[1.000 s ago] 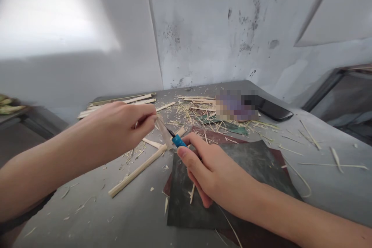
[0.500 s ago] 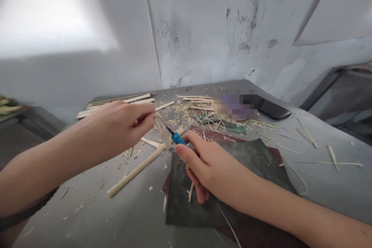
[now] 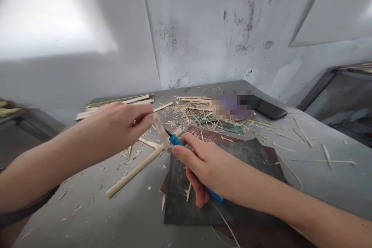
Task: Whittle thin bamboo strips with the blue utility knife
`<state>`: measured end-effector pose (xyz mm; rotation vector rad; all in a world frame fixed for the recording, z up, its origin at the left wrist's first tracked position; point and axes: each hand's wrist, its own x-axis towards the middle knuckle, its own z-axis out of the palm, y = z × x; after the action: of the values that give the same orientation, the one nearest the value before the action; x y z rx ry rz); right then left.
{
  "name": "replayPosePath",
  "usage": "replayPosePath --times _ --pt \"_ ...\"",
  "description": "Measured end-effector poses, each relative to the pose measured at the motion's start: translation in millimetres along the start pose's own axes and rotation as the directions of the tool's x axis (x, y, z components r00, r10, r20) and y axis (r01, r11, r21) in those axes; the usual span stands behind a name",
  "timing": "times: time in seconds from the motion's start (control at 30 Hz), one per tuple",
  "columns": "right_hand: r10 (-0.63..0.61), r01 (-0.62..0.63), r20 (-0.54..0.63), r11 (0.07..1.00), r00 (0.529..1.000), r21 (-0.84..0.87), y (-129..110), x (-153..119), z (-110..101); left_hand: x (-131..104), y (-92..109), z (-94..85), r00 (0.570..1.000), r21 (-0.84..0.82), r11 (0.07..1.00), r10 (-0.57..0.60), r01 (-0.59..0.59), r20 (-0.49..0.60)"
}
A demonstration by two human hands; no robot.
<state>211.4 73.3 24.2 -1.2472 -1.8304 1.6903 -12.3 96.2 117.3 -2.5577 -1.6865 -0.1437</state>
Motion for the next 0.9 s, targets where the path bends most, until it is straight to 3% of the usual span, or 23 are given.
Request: replayPosePath --times 0.4,0.73,0.9 --pt "0.066 -0.058 0.081 0.993 0.995 -0.099 -3.0 -5.0 -8.6 1.8 -2.1 -0.2 0.999 0.011 1.000 -0.026 0.026 0.022" --pt "0.098 -0.082 0.088 0.982 0.991 -0.172 -6.4 -7.0 -15.4 4.7 -4.5 1.9 0.997 0.027 0.997 -0.074 0.073 0.034" --pt "0.073 -0.067 0.030 0.982 0.997 -0.176 -6.8 -6.3 -16.6 5.2 -7.1 3.6 0.994 0.033 0.994 -0.102 0.101 0.046"
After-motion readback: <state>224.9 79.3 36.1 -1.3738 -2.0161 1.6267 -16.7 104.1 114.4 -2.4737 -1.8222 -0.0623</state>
